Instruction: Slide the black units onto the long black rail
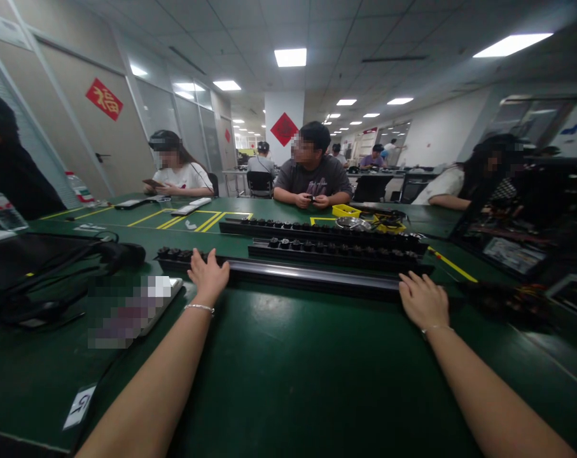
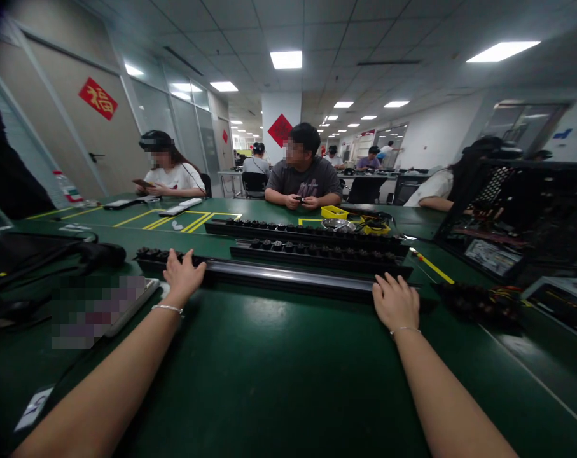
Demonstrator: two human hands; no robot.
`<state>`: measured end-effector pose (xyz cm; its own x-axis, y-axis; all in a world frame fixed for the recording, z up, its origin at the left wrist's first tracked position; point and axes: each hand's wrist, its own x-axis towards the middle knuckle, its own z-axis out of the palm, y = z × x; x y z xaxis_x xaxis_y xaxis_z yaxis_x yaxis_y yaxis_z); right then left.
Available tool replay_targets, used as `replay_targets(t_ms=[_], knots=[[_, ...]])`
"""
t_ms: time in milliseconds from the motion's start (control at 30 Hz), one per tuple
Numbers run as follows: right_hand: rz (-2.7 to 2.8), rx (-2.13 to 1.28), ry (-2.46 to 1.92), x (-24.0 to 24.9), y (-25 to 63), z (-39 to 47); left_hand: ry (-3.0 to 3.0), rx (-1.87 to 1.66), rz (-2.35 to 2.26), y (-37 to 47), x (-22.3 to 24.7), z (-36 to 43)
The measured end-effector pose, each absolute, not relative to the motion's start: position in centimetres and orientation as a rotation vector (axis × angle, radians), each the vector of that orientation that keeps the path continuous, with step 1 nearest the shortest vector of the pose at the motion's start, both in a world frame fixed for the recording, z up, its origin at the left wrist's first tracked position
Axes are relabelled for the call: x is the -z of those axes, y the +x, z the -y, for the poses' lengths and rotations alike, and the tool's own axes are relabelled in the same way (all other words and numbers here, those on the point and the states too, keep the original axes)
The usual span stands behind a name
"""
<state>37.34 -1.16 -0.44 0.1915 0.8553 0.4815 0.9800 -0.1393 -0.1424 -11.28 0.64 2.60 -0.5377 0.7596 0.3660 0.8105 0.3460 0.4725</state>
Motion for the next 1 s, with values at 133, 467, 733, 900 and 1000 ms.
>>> replay_targets(t_ms=[133,467,733,900,1000], knots=[[1.668,0.322,-2.145,0.8,37.0,1.0,-1.546,0.896,2.504,-12.7,-1.8,-1.0],[1.604,0.283,-2.155,0.8,37.2,0.8,-1.608,0.854,2.487,-13.2,-0.4,-1.7],[1.643,0.259,-2.169,0.8,37.6,0.7,-1.603,0.796,2.514,-13.8,-0.3,-1.6],[1.647,0.221,-2.196,0.6,37.5,0.8,-1.618,0.802,2.506,-13.8,-0.4,-1.5],[1.659,0.216,-2.200,0.5,37.5,0.8,-1.630,0.803,2.500,-13.8,-0.4,-1.4]])
